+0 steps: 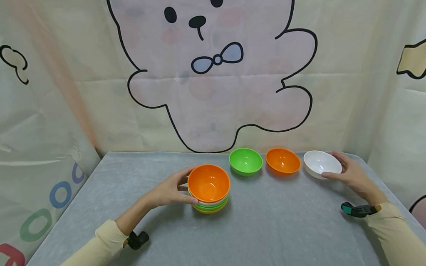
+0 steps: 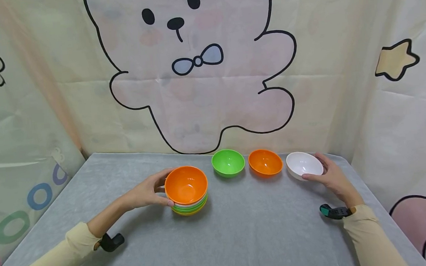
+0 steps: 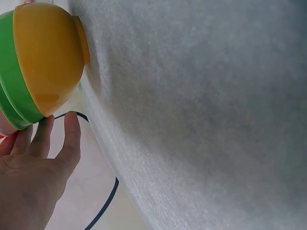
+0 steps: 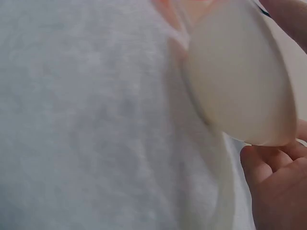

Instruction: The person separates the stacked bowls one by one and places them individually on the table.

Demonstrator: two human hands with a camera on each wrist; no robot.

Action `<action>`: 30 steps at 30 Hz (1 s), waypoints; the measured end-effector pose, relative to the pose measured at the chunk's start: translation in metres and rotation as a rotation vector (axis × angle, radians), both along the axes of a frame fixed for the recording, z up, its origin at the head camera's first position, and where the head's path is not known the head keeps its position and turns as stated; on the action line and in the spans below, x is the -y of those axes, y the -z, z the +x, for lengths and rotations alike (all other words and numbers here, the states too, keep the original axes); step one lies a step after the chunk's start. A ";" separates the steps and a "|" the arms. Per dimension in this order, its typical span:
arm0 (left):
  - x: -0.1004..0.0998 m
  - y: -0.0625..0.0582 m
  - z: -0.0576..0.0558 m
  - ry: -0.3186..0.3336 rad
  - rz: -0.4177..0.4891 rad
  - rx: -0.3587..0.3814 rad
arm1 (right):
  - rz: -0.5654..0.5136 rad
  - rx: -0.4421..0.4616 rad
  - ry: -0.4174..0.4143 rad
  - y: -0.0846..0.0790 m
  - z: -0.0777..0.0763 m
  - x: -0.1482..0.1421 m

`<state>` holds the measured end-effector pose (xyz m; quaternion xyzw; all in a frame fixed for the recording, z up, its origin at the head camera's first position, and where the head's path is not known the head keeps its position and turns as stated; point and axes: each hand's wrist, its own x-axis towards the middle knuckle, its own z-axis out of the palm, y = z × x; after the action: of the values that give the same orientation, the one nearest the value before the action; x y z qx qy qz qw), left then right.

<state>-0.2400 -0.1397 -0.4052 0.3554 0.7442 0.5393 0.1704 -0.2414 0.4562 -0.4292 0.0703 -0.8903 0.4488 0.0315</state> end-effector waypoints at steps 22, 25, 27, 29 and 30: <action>0.001 -0.001 0.000 -0.005 -0.010 0.006 | -0.230 -0.268 0.011 -0.035 0.013 0.051; 0.001 -0.001 0.000 -0.003 -0.008 0.009 | -0.199 -0.259 -0.044 -0.037 0.013 0.065; 0.001 -0.001 0.000 0.000 -0.006 0.009 | -0.183 -0.250 -0.077 -0.037 0.011 0.072; 0.001 -0.001 0.000 0.003 -0.004 0.010 | -0.185 -0.239 -0.105 -0.037 0.010 0.080; 0.001 -0.001 0.000 0.004 -0.003 0.010 | -0.186 -0.234 -0.119 -0.037 0.009 0.083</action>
<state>-0.2401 -0.1409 -0.4043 0.3538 0.7433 0.5398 0.1758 -0.2321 0.3734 -0.3921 0.1716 -0.8294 0.5192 0.1145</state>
